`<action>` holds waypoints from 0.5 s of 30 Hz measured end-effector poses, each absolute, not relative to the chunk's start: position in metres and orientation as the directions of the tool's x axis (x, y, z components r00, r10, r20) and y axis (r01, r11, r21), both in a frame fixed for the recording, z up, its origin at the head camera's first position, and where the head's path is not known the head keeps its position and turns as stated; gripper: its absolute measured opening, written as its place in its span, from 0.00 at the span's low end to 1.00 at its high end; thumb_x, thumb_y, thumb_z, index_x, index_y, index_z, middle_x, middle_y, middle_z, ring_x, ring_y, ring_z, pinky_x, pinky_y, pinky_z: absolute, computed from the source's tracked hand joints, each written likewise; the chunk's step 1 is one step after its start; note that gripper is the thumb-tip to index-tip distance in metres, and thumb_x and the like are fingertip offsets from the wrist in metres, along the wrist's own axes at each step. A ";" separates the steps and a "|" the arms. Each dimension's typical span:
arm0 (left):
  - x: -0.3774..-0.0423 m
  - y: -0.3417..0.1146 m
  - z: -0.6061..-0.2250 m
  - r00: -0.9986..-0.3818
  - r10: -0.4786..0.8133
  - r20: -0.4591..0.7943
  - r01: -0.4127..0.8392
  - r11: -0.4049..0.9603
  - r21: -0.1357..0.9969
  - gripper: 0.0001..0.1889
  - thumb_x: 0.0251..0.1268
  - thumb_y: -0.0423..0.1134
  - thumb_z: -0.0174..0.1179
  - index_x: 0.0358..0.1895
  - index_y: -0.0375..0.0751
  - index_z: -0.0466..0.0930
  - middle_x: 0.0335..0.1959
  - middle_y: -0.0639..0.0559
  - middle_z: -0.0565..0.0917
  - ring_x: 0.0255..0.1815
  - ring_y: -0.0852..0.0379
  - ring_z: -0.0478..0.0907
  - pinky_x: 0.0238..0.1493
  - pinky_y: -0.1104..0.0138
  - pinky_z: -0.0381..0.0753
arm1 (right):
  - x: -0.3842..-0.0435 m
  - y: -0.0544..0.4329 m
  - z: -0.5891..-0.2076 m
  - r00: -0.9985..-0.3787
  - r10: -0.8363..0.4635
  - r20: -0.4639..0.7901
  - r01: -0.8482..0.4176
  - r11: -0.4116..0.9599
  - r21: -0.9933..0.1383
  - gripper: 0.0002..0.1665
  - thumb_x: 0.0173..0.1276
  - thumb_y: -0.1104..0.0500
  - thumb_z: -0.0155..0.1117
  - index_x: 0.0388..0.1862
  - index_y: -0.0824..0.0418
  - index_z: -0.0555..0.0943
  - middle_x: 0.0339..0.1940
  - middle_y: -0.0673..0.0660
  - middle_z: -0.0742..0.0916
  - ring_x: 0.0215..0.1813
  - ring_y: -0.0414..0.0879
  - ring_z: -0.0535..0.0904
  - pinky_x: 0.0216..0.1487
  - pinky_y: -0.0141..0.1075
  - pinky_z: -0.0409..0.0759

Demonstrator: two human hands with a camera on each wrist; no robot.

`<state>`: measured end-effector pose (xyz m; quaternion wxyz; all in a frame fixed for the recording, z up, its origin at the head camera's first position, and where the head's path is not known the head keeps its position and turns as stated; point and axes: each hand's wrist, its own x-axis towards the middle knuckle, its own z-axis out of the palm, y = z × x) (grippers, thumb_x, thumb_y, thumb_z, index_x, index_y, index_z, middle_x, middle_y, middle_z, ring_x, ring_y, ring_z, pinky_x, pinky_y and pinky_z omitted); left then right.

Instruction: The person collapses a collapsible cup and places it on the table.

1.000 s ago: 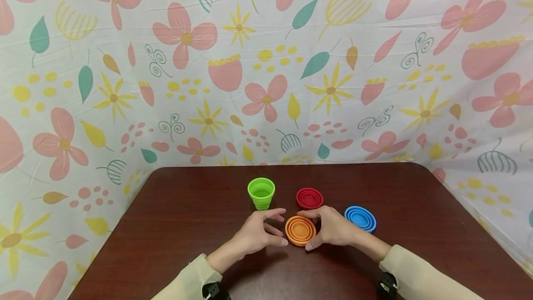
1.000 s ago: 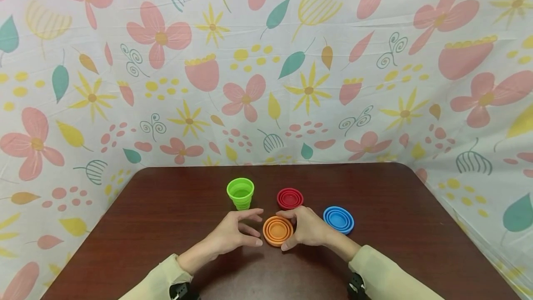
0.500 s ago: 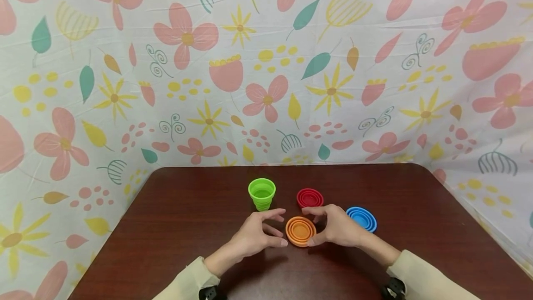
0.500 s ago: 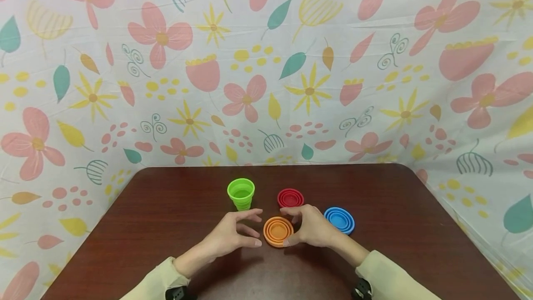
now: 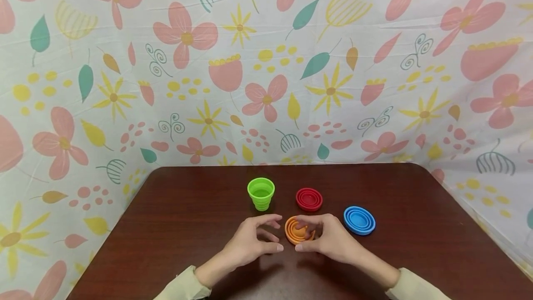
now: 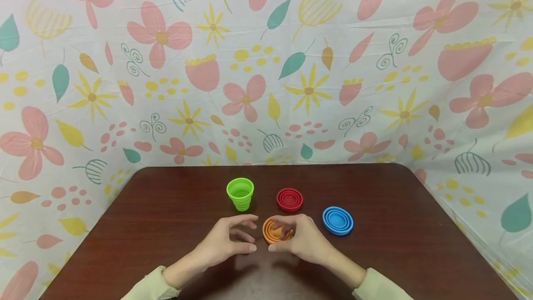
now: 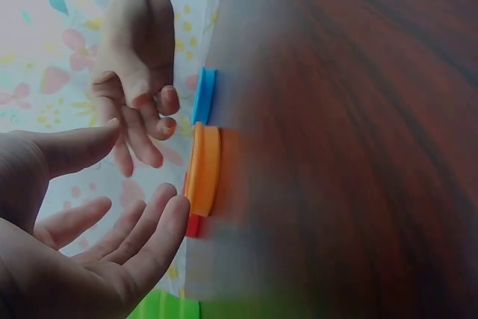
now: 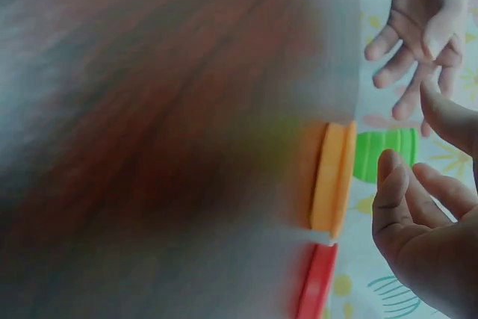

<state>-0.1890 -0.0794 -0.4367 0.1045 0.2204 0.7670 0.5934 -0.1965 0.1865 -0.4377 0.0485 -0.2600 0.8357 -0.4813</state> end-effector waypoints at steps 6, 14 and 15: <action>-0.193 -0.095 -0.437 -0.900 0.419 0.122 0.224 0.203 0.953 0.31 0.60 0.31 0.77 0.68 0.44 0.81 0.57 0.40 0.82 0.48 0.46 0.88 0.36 0.65 0.89 | -0.203 0.176 -0.430 -0.861 -0.469 0.198 -0.401 0.385 -0.831 0.33 0.61 0.56 0.84 0.64 0.61 0.85 0.47 0.59 0.91 0.41 0.49 0.85 0.39 0.39 0.87; -0.208 -0.119 -0.433 -0.921 0.329 0.207 0.292 0.236 0.927 0.33 0.61 0.33 0.77 0.70 0.38 0.78 0.56 0.41 0.83 0.48 0.46 0.88 0.40 0.65 0.88 | -0.222 0.168 -0.424 -0.869 -0.432 0.240 -0.410 0.358 -0.839 0.37 0.62 0.55 0.83 0.68 0.64 0.82 0.49 0.57 0.90 0.44 0.52 0.86 0.44 0.39 0.88; -0.210 -0.122 -0.432 -0.923 0.319 0.214 0.299 0.246 0.922 0.33 0.61 0.33 0.77 0.70 0.38 0.78 0.56 0.41 0.83 0.48 0.46 0.88 0.40 0.65 0.88 | -0.225 0.167 -0.423 -0.871 -0.426 0.245 -0.412 0.360 -0.837 0.37 0.62 0.55 0.83 0.68 0.63 0.82 0.49 0.56 0.90 0.44 0.52 0.86 0.44 0.39 0.88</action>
